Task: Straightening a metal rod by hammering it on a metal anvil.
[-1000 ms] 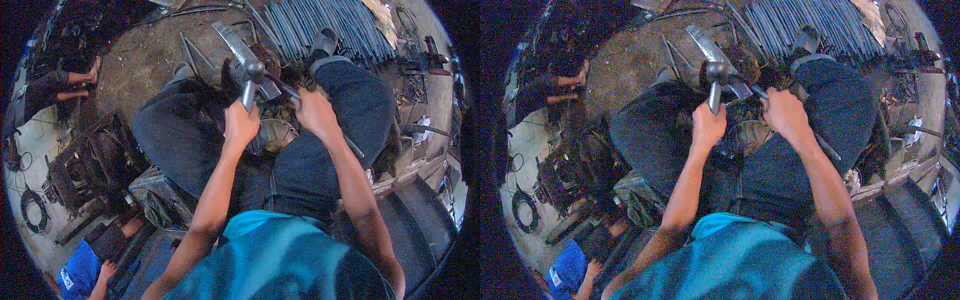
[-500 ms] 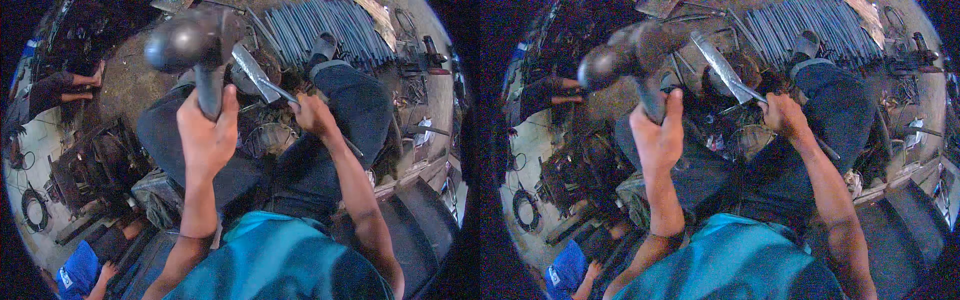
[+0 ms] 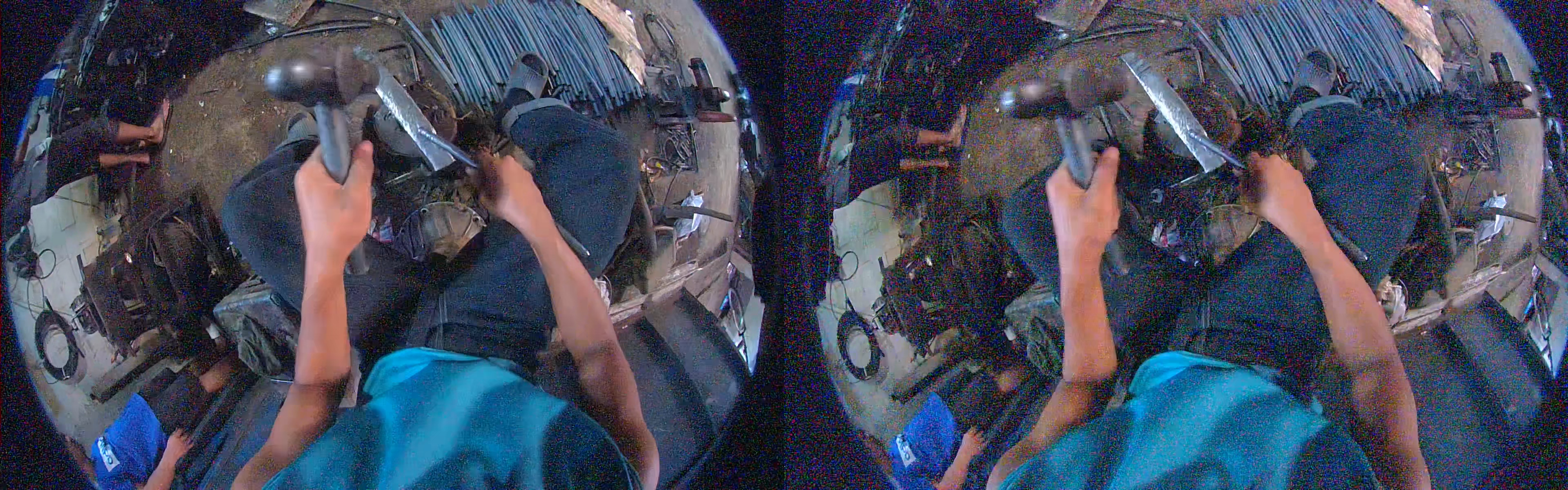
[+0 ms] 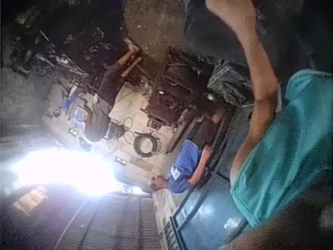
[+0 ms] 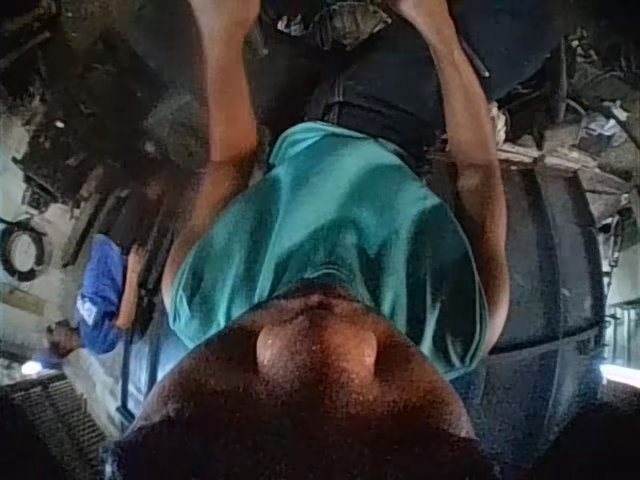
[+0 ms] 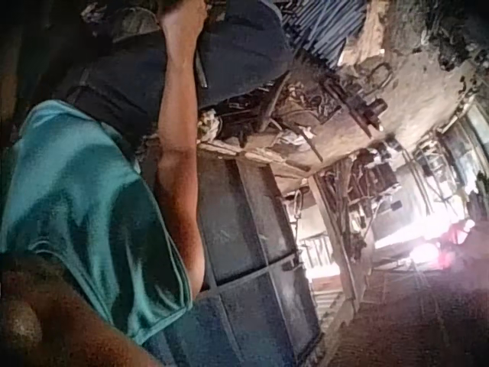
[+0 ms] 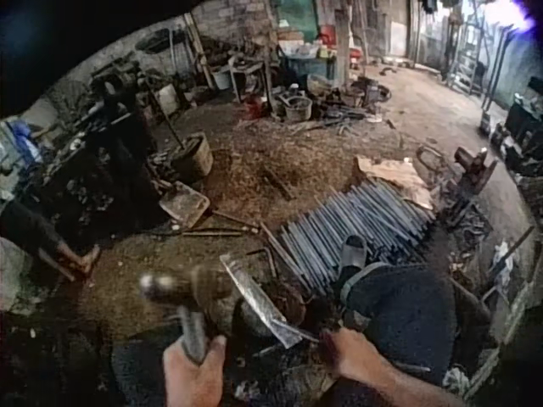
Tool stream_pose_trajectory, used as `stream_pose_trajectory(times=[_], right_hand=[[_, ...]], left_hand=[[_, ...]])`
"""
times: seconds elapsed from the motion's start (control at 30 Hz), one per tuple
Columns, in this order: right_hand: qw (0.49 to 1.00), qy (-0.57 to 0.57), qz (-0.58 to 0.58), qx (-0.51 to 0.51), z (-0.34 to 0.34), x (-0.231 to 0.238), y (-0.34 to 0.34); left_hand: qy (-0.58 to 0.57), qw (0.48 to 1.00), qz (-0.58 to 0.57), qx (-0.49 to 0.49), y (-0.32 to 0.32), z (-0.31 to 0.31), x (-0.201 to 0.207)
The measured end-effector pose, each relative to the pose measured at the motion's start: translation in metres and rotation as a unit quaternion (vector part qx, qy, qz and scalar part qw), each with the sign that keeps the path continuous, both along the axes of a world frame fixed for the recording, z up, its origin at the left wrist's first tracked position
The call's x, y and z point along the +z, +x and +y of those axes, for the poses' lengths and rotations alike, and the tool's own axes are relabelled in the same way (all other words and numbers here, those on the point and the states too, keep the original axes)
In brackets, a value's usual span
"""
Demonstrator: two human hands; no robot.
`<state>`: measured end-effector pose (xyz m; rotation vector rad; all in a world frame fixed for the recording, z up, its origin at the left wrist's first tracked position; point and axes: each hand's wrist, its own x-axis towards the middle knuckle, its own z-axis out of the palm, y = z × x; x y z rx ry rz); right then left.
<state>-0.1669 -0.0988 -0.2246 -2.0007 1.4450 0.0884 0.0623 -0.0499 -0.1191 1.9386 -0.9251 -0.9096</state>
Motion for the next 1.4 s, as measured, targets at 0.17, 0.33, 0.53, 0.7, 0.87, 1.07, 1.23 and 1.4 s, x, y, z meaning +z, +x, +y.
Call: stream_pose_trajectory(times=[0.17, 0.33, 0.53, 0.7, 0.87, 1.07, 1.23, 1.4], right_hand=[[0.999, -0.046, -0.025, 0.006, 0.003, 0.002, 0.004], [0.999, -0.048, 0.008, -0.005, 0.006, 0.015, 0.014], [0.998, -0.068, 0.013, -0.003, 0.005, 0.006, 0.011], [0.995, -0.075, -0.058, 0.006, 0.008, 0.007, 0.0], [0.999, -0.052, -0.01, -0.007, 0.01, 0.004, 0.005], [0.999, -0.049, 0.016, -0.004, 0.013, 0.019, 0.019], [0.997, -0.062, 0.052, 0.019, 0.014, 0.008, 0.012], [0.998, -0.061, 0.015, 0.013, 0.008, 0.015, 0.009]], left_hand=[[-0.059, 0.997, -0.028, 0.039, -0.006, 0.0, 0.042], [0.09, 0.975, -0.16, -0.123, -0.009, 0.01, -0.059], [0.121, 0.98, -0.133, -0.091, 0.011, 0.019, -0.086], [0.011, 0.999, -0.05, -0.003, 0.012, 0.007, 0.026], [-0.063, 0.997, -0.03, 0.041, -0.004, -0.002, 0.058], [0.072, 0.988, -0.1, -0.089, -0.015, 0.002, -0.111], [0.037, 0.989, -0.124, -0.071, -0.001, -0.001, -0.087], [-0.028, 0.998, -0.001, 0.049, -0.005, 0.003, 0.027]])
